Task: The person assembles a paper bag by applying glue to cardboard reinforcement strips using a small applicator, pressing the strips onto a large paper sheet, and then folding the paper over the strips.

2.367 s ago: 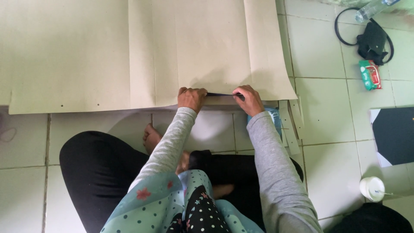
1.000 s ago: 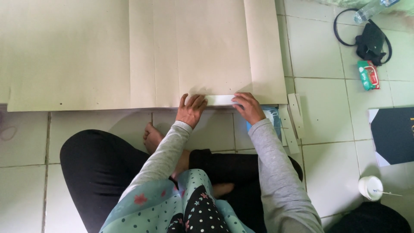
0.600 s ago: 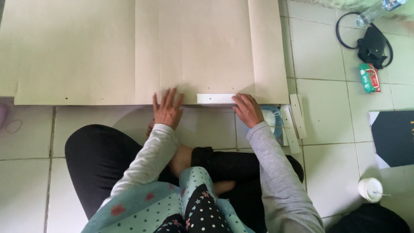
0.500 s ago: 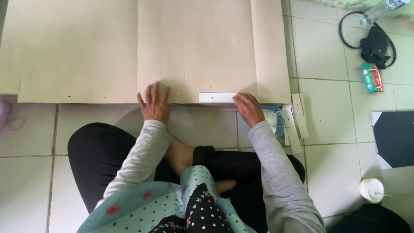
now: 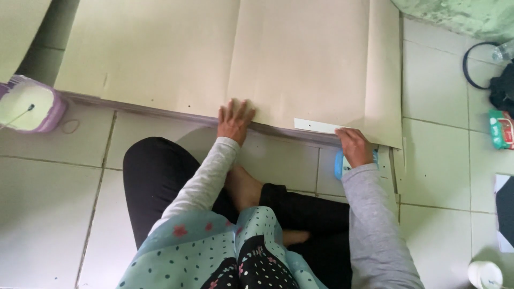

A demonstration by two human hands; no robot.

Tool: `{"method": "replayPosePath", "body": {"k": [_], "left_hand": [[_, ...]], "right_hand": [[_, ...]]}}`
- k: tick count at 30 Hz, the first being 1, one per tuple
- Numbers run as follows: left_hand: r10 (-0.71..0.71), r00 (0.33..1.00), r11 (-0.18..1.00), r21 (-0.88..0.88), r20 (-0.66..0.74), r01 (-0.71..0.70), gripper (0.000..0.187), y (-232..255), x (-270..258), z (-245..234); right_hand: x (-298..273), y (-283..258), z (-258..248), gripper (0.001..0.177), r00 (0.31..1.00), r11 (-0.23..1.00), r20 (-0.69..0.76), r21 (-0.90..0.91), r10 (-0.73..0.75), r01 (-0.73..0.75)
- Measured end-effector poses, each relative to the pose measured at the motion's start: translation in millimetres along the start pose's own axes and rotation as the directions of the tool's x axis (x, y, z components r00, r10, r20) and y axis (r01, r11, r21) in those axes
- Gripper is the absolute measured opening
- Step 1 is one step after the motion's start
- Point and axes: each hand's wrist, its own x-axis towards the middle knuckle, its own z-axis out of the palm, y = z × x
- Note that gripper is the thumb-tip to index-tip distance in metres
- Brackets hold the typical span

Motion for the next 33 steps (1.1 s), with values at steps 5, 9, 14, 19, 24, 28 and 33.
{"method": "replayPosePath", "body": {"k": [5,9,14,19,24,28,33], "left_hand": [[-0.020,0.987,1.000,0.015,0.158,0.017,0.054,28.7,4.2,8.1],[0.013,0.961,1.000,-0.021,0.277,-0.008,0.057,37.2,6.8,20.1],[0.022,0.975,0.998,-0.065,0.223,-0.008,0.058,21.8,2.7,14.0],[-0.055,0.985,0.998,-0.015,0.164,0.058,0.056,-14.3,-7.9,-15.5],[-0.114,0.985,0.958,-0.277,-0.129,0.075,0.054,-42.3,-19.3,-15.5],[-0.082,0.990,0.913,-0.389,0.118,0.122,0.037,13.8,-34.3,-31.1],[0.091,0.958,0.907,-0.421,0.273,0.034,0.008,99.6,-61.8,-9.1]], "right_hand": [[-12.8,18.0,-2.6,0.017,0.997,0.997,0.049,0.044,0.067,-0.069],[-23.1,27.3,2.7,0.020,0.984,0.983,0.089,0.088,0.153,-0.161],[-7.9,7.5,-18.3,0.027,0.962,0.965,0.174,0.122,0.210,-0.233],[5.1,-14.0,-52.8,0.033,0.958,0.935,0.082,0.210,0.276,-0.287],[-12.8,-8.7,-103.6,0.016,0.814,0.785,-0.147,0.403,0.563,-0.470],[-54.1,2.4,-148.4,0.018,0.550,0.531,-0.099,0.446,0.829,-0.720],[-123.4,27.3,-155.4,0.017,0.305,0.285,-0.050,0.521,0.951,-0.804]]}}
